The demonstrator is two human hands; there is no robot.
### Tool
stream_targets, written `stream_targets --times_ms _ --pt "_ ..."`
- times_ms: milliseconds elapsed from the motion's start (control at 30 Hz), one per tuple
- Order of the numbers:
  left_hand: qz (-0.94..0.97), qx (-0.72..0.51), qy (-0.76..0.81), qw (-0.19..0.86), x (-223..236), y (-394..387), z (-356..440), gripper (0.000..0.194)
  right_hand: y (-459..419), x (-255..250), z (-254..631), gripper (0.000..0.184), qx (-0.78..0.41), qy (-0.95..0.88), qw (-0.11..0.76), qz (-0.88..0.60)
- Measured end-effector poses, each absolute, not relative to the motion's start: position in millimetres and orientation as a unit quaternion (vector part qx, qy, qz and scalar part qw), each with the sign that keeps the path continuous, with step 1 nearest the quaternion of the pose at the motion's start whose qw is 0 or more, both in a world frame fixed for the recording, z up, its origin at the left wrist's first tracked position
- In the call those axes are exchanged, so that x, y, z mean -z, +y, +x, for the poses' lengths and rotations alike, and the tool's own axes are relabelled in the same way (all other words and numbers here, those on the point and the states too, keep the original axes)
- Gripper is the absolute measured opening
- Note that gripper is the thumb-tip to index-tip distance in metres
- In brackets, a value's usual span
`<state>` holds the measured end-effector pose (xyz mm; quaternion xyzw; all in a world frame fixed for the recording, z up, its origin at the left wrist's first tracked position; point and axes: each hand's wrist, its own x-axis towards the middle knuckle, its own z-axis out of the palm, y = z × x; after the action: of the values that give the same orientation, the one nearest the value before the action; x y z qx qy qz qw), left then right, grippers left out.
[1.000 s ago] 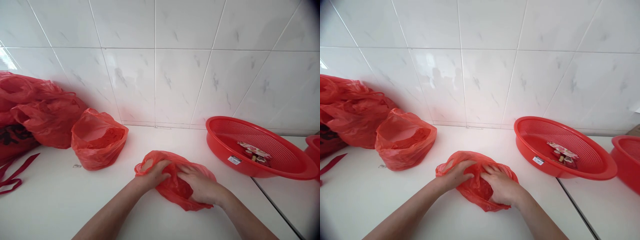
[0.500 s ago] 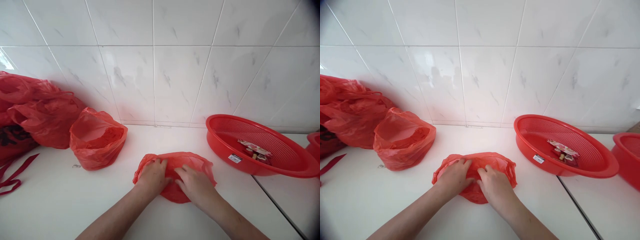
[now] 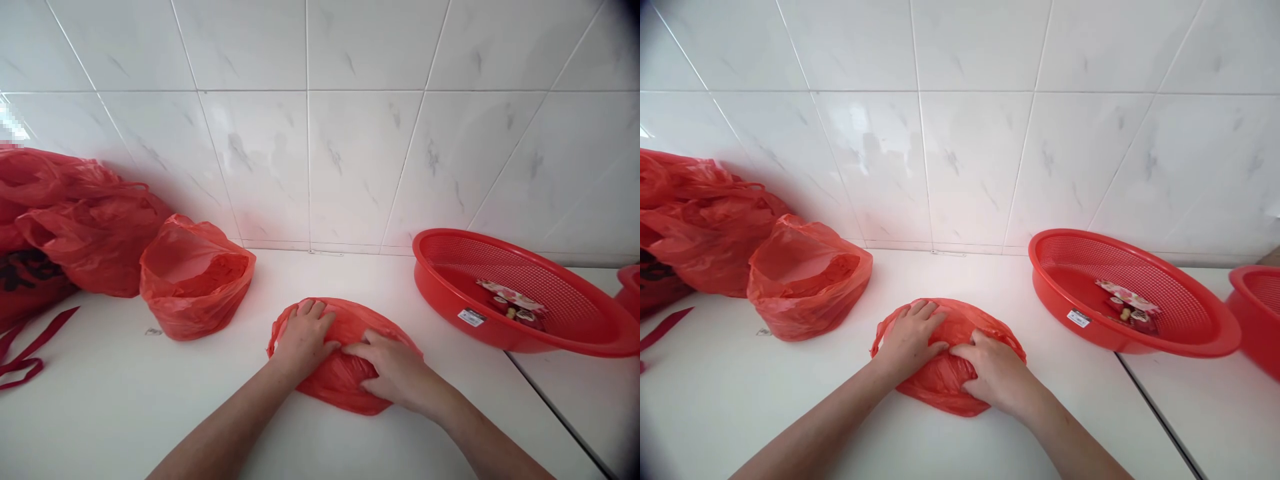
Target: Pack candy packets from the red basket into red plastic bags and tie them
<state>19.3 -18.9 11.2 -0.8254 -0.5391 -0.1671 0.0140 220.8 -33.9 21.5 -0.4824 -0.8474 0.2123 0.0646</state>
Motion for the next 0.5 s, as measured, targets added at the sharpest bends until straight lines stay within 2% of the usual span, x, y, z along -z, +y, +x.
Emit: stream_targets --times_ms 100,167,267,367,500 --pt "-0.848 0.174 -0.499 0.032 -11 -21 24 0.014 -32 -22 217 0.026 -0.173 -0.828 0.116 -0.521" --pt "-0.873 0.167 -0.458 0.021 -9 -24 29 0.018 -29 -19 215 0.025 -0.114 -0.814 0.135 -0.554" --pt "-0.9 0.155 -0.407 -0.017 -3 -27 33 0.016 -21 -11 218 0.024 -0.052 -0.801 0.117 -0.584" --pt "-0.897 0.154 -0.407 -0.076 0 -29 32 0.03 -13 -4 225 0.024 -0.06 -0.786 0.098 -0.607" --pt "-0.894 0.157 -0.408 -0.101 -7 -28 28 0.02 -8 0 232 0.024 -0.076 -0.774 0.109 -0.619"
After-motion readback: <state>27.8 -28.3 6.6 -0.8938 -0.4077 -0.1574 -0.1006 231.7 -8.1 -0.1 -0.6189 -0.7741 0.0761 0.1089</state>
